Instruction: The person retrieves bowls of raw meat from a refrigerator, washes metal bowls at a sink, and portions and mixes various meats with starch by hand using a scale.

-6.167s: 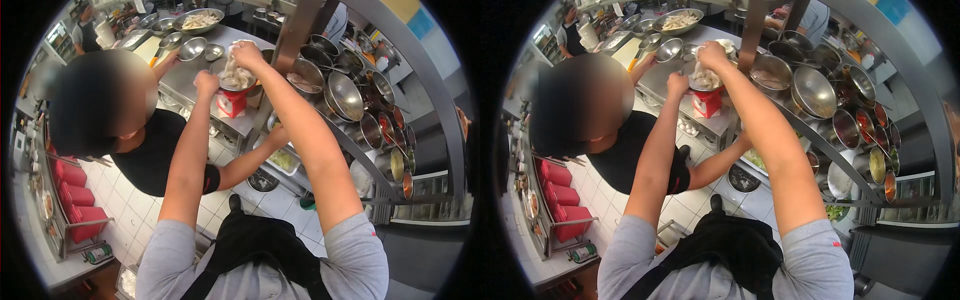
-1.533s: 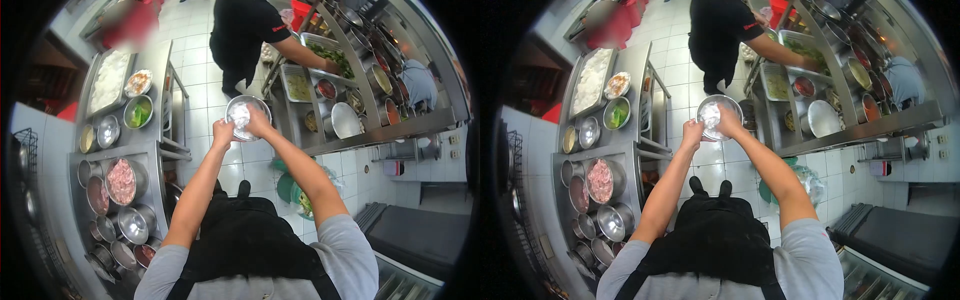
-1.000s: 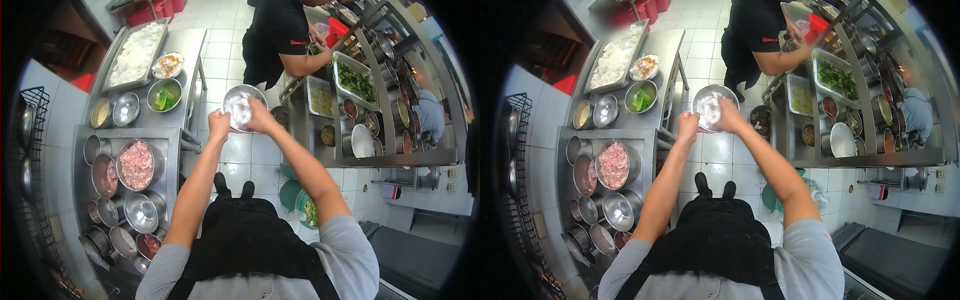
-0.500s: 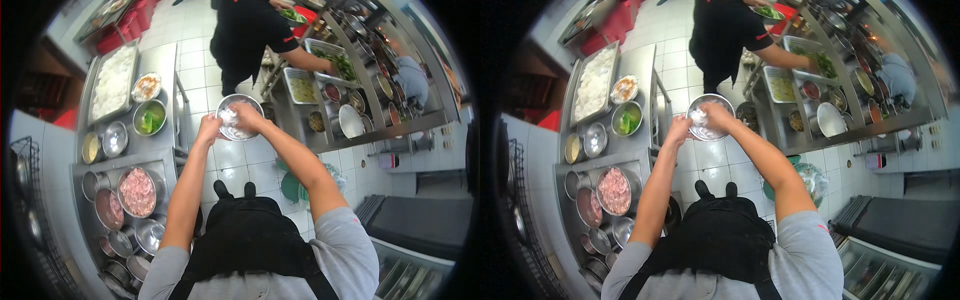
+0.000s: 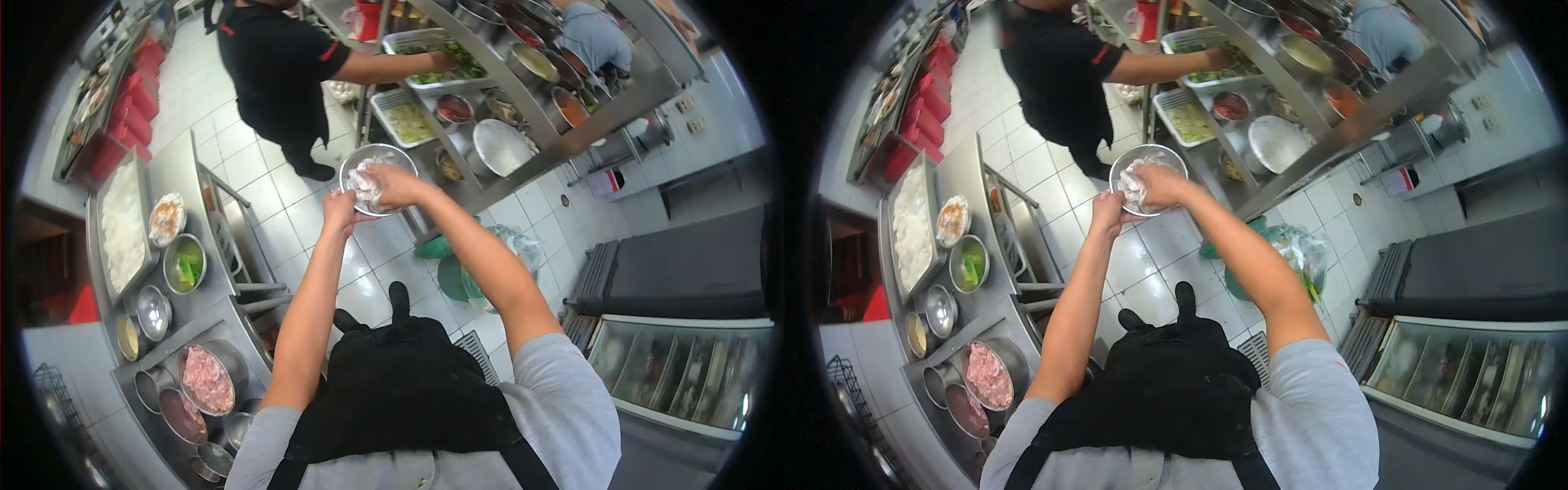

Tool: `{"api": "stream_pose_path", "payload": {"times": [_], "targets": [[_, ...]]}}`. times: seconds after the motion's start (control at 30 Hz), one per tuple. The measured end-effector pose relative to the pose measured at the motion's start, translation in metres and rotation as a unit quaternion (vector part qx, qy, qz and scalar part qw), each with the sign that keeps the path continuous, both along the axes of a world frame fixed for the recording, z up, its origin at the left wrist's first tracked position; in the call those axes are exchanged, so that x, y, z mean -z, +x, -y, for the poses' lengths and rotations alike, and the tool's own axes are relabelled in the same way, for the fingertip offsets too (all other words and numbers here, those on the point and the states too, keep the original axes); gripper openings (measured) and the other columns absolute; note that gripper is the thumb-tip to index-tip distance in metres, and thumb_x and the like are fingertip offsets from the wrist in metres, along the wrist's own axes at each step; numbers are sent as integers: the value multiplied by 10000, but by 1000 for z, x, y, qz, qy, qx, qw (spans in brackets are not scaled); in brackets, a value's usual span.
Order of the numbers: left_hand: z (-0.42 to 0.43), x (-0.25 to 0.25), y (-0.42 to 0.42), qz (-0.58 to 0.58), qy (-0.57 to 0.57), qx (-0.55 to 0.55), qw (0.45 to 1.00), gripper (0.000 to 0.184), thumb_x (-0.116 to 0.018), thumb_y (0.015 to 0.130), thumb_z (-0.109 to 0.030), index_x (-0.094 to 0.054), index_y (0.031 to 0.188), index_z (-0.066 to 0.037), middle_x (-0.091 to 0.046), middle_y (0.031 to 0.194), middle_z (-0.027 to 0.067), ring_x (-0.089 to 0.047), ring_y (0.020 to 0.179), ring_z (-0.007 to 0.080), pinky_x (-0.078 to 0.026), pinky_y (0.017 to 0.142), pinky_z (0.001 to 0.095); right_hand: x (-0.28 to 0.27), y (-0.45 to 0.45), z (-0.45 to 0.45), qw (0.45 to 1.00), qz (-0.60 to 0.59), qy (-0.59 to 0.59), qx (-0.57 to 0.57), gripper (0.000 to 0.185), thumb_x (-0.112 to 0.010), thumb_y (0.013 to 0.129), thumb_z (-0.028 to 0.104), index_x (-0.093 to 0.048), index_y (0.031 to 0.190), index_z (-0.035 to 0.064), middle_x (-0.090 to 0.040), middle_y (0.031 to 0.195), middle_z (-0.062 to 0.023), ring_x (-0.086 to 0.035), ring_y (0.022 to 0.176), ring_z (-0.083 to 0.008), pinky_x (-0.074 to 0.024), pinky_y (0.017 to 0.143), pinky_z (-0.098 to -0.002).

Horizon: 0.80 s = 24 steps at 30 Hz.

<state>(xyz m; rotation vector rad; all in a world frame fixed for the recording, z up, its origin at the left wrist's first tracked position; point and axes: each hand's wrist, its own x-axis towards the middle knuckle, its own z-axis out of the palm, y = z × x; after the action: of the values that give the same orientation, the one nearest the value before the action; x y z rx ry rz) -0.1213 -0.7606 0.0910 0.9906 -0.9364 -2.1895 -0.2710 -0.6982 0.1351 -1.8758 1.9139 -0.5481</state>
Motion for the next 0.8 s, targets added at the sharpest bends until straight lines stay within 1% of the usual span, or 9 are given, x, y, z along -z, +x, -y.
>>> {"api": "stream_pose_path", "payload": {"times": [0.07,0.17,0.33,0.4,0.43,0.53,0.6,0.73,0.8], "targets": [[-6,-7,-26,19,11,48,999,271,-432,758,27,-481,1015,94,-570,944,204,-636,735,359,-586,554,519,-25,-24,-13,999,5,-5,51,473,-627,677,70,-541,1133,-22,-522,1215,-224,-512,1106,-353,-410,915,-395],[-18,-5,-59,-12,7,96,995,277,-433,752,24,-486,1016,87,-585,910,191,-640,728,348,-589,560,500,-52,-48,-31,987,-12,-54,151,308,-563,729,55,-610,1030,12,-602,1041,-226,-561,1000,-374,-435,880,-406],[-30,-13,-99,-29,-19,147,988,266,-435,766,7,-482,1011,101,-589,934,208,-647,749,332,-592,589,479,-45,-88,-59,998,-12,6,60,373,-527,745,47,-576,1113,5,-586,1101,-211,-557,1023,-350,-423,910,-388],[-27,-15,-107,-27,-10,143,989,265,-425,762,17,-495,1006,94,-594,940,205,-649,753,337,-593,567,470,-18,-104,-63,952,168,-212,145,456,-515,749,47,-506,1202,-6,-557,1177,-170,-536,1084,-298,-387,967,-361],[-26,-15,-109,-23,-3,142,990,267,-416,759,27,-509,1002,88,-599,945,203,-650,757,342,-594,546,460,-19,-103,-62,954,186,-163,169,518,-533,739,14,-445,1248,-23,-536,1203,-151,-502,1135,-249,-354,1004,-335],[-19,-18,-117,-16,-4,158,987,274,-418,765,18,-516,1010,93,-602,945,204,-652,749,340,-595,538,451,-31,-105,-59,975,90,-141,149,512,-550,729,-29,-455,1232,-22,-538,1197,-157,-495,1142,-234,-355,1004,-324],[-11,-20,-122,4,-9,171,985,271,-425,774,7,-525,1011,91,-603,946,204,-653,731,331,-594,523,441,-30,-106,-54,956,72,-192,210,469,-582,720,-45,-495,1180,-20,-589,1102,-145,-544,1067,-213,-394,960,-311],[3,-10,-141,-39,-3,199,979,263,-436,783,-7,-524,1010,95,-602,945,199,-650,731,326,-589,503,441,-44,-132,-52,930,189,-164,270,349,-644,755,43,-545,1077,-48,-646,928,-100,-623,869,-185,-469,857,-291],[14,-6,-145,-32,-7,221,975,265,-442,783,-6,-522,1014,97,-601,942,198,-648,734,327,-587,500,445,-30,-152,-53,770,454,-210,396,232,-616,782,24,-581,1005,-33,-658,947,-110,-634,858,-181,-490,787,-290]]}}
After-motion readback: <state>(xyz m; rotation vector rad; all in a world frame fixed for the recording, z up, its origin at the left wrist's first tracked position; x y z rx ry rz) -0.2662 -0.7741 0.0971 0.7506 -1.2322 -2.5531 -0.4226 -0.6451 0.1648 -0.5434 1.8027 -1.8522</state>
